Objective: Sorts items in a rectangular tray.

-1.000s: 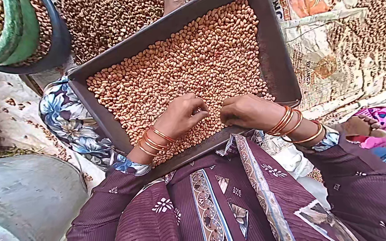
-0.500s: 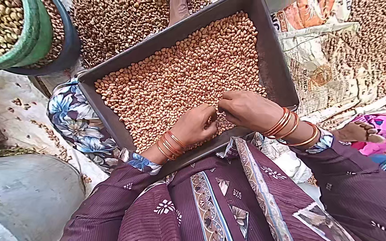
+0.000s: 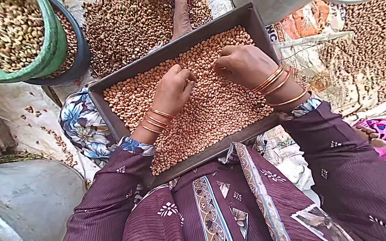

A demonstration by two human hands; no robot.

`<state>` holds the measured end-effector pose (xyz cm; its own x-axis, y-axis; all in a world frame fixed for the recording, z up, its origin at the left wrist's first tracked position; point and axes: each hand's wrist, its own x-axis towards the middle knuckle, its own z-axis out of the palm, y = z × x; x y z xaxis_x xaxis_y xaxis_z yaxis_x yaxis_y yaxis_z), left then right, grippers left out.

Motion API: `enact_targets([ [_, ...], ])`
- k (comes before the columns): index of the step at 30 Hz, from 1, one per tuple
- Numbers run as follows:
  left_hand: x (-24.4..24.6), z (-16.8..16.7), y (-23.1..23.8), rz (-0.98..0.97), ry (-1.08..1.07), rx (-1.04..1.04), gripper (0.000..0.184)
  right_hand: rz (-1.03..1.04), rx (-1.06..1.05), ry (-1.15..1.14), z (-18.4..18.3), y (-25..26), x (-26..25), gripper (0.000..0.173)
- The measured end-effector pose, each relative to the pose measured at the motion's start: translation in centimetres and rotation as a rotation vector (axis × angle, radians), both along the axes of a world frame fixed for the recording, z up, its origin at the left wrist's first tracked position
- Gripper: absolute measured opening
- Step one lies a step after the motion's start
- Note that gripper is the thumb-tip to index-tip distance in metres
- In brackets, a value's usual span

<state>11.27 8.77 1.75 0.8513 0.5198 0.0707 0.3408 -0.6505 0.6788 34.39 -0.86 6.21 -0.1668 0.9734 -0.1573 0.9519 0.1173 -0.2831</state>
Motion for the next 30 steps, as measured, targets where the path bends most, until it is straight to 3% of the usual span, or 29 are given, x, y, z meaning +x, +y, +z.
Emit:
enact_targets([
  [6, 1.2, -0.7, 0.4, -0.214, 0.135, 0.226, 0.020, -0.021, -0.030, 0.029, -0.9, 0.1, 0.4, 0.014],
  [15, 1.3, -1.1, -0.5, -0.264, 0.161, 0.223, 0.022, -0.048, -0.087, 0.032, -0.5, 0.6, 0.4, 0.017],
  [18, 1.0, 0.6, 0.9, -0.197, 0.121, 0.154, 0.024, -0.049, -0.134, -0.025, 0.8, 0.6, 0.3, 0.018],
  [21, 0.2, 3.9, 3.7, 0.083, -0.027, 0.166, 0.033, -0.073, -0.084, -0.032, 3.2, 0.5, -0.4, 0.018],
  [23, -0.1, 5.2, 5.2, 0.253, -0.105, 0.023, 0.035, -0.032, 0.107, 0.082, 4.4, 0.4, -1.3, 0.018],
  [24, -0.1, 5.4, 5.5, 0.273, -0.127, -0.159, 0.035, -0.006, 0.200, 0.154, 5.0, 0.6, -2.0, 0.019],
  [26, 0.5, 5.8, 4.5, 0.257, -0.130, -0.676, 0.053, 0.032, 0.330, 0.267, 5.9, 1.1, -3.5, 0.021],
  [28, 0.9, 5.1, 3.3, 0.160, -0.107, -1.108, 0.061, 0.000, 0.367, 0.237, 6.3, 1.8, -4.2, 0.025],
  [29, 1.0, 4.5, 2.9, 0.123, -0.132, -1.191, 0.057, -0.042, 0.341, 0.174, 6.4, 2.2, -3.8, 0.026],
  [30, 1.0, 3.8, 2.7, 0.111, -0.160, -1.133, 0.048, -0.104, 0.281, 0.098, 6.4, 2.5, -3.1, 0.028],
])
